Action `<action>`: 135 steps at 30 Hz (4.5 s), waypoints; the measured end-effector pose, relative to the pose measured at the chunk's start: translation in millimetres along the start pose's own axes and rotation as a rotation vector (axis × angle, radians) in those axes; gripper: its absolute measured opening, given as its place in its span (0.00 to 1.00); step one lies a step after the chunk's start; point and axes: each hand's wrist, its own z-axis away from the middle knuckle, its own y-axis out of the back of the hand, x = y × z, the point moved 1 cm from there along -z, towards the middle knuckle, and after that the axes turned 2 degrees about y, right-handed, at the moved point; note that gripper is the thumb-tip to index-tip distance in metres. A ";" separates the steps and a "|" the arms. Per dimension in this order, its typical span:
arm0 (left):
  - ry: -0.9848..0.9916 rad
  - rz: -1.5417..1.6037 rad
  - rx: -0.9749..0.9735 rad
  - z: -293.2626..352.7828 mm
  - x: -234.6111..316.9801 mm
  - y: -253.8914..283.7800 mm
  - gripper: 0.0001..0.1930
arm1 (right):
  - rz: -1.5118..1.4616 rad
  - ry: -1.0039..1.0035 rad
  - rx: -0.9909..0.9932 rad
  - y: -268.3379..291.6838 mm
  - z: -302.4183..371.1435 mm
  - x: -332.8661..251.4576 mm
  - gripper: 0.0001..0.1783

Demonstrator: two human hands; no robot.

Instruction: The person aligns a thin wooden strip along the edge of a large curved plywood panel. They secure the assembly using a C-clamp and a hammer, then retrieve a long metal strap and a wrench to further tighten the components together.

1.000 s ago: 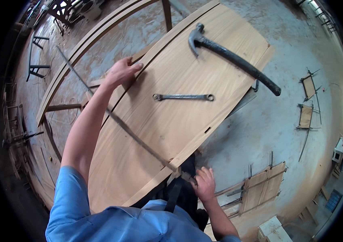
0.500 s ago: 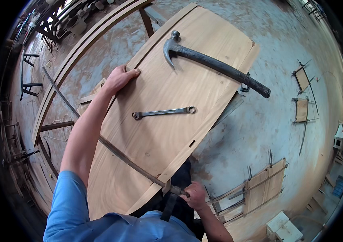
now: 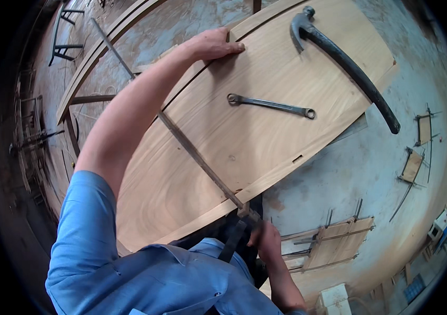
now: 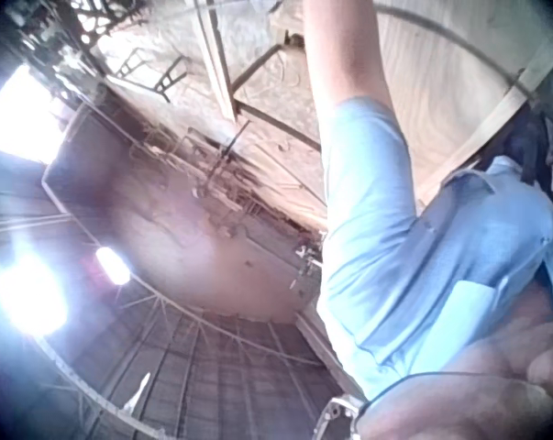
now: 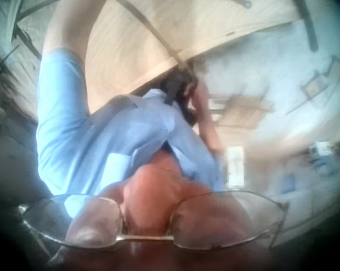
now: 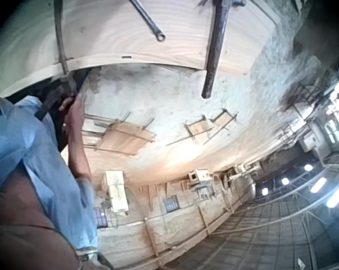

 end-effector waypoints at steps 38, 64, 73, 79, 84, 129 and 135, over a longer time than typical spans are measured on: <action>0.352 -0.017 0.770 213.2 -122.0 -107.2 0.34 | -0.008 -0.255 0.194 38.9 -67.4 -3.5 0.24; 0.364 -0.082 0.764 212.7 -119.3 -110.0 0.32 | -0.032 -0.340 -0.116 27.3 -23.2 -0.8 0.30; 0.343 -0.065 0.782 213.5 -117.4 -109.6 0.32 | 0.373 0.537 0.111 -4.4 28.4 23.6 0.27; 0.366 -0.144 0.784 210.5 -122.5 -113.0 0.32 | 1.486 1.021 0.267 -5.5 42.2 14.7 0.17; 0.372 -0.189 0.770 207.3 -126.1 -115.3 0.34 | 1.491 1.181 0.188 -0.5 39.3 6.4 0.14; 0.311 -0.081 0.857 212.3 -120.2 -111.8 0.31 | -0.130 -0.413 -0.094 52.9 -72.5 -26.3 0.20; 0.309 -0.082 0.888 212.8 -118.2 -108.7 0.28 | 0.109 -0.109 0.209 50.7 -66.7 -20.3 0.18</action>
